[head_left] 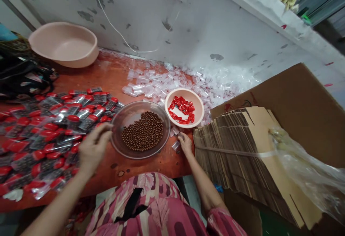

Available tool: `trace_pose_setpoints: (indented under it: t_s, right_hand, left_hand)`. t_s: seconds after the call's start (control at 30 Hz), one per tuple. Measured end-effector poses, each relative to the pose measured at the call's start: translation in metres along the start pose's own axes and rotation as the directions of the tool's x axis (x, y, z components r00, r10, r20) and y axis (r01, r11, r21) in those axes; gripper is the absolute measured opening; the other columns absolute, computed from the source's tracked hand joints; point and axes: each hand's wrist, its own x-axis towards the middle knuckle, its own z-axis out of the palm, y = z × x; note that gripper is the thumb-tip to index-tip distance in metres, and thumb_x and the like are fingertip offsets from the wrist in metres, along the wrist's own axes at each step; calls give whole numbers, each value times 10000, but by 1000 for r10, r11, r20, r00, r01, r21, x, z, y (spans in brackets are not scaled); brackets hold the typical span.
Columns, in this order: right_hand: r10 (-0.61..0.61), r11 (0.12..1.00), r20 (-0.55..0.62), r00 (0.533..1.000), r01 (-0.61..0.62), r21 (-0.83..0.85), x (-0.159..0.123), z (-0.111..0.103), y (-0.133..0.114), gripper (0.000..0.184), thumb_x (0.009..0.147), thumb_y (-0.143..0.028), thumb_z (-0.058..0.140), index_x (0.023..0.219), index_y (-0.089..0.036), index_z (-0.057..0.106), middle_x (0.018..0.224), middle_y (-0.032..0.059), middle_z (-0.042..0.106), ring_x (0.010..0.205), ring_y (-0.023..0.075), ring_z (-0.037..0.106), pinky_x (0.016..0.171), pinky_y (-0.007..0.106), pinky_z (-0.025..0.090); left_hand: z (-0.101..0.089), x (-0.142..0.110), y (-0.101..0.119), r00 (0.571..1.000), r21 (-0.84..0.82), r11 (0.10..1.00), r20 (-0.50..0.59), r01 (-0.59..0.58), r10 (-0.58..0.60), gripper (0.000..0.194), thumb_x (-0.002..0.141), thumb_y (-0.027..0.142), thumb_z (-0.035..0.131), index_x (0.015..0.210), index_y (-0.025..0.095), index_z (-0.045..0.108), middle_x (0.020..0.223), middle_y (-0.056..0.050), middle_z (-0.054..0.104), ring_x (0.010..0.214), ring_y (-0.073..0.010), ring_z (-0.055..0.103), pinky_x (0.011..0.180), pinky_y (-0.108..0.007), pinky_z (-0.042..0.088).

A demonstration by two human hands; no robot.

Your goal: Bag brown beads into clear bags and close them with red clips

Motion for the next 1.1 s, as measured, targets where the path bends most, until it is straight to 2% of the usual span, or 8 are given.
trace_pose_setpoints:
  t_s: [0.07,0.13,0.2,0.3,0.47,0.73,0.93,1.1]
  right_hand:
    - [-64,994,39,997,60,90,-11,-6,-5,320,799,-305,458,1077,-173,543,1072,55,609,975,160,559,862,288,409]
    - [-145,965,56,988,128,230,-25,-10,-15,337,821,-319,435,1109,-167,523,1089,58,604,978,157,564,852,287,429]
    - [-235,918,48,971,205,340,-41,-12,-28,351,835,-311,425,1151,-177,497,1128,63,582,1008,166,552,865,306,431]
    - [-394,885,10,919,377,274,-68,-10,-48,385,852,-269,405,1232,-213,431,1222,60,513,1117,179,475,943,354,378]
    - [-654,756,106,749,654,39,-99,1,-42,638,792,-317,503,1349,-167,232,1377,99,307,1273,233,257,1033,438,244]
    - [9,977,-93,996,-29,-209,-38,0,26,462,725,-173,527,1180,-128,468,1236,162,450,1169,274,388,958,436,311]
    - [9,994,-50,999,-15,-110,-34,-11,31,394,731,-233,529,1109,-120,518,1050,129,560,970,212,540,855,340,423]
    - [-166,859,-21,986,155,488,-64,-12,5,424,734,-269,559,1145,-199,481,1178,79,499,1026,176,527,857,307,447]
  left_hand:
    - [39,-23,31,932,-256,956,361,144,-44,320,741,355,537,1016,199,587,1029,-39,646,961,-223,572,878,-372,431]
    - [80,-42,52,707,-382,815,705,436,-48,321,709,376,583,963,182,621,987,-73,660,924,-225,589,817,-347,465]
    - [115,-57,63,491,-346,590,865,730,-101,372,707,420,586,965,154,622,989,-111,652,870,-212,608,773,-336,479]
    - [148,-69,70,379,-333,294,918,896,-115,405,729,440,571,1025,164,585,1017,-104,631,827,-163,608,737,-293,477]
    - [154,-74,68,426,-404,177,898,898,-113,288,712,372,617,889,149,573,834,-49,631,733,-128,602,672,-246,481]
    - [166,-88,54,507,-369,478,839,798,-199,373,593,356,687,785,191,412,564,74,515,433,-107,561,422,-220,446]
    - [177,-90,51,574,-404,536,796,742,-195,350,585,363,688,754,169,451,532,77,500,418,-82,513,447,-215,425]
    - [176,-86,55,605,-439,520,771,732,-200,348,565,381,708,678,171,456,628,42,555,602,-103,567,596,-223,458]
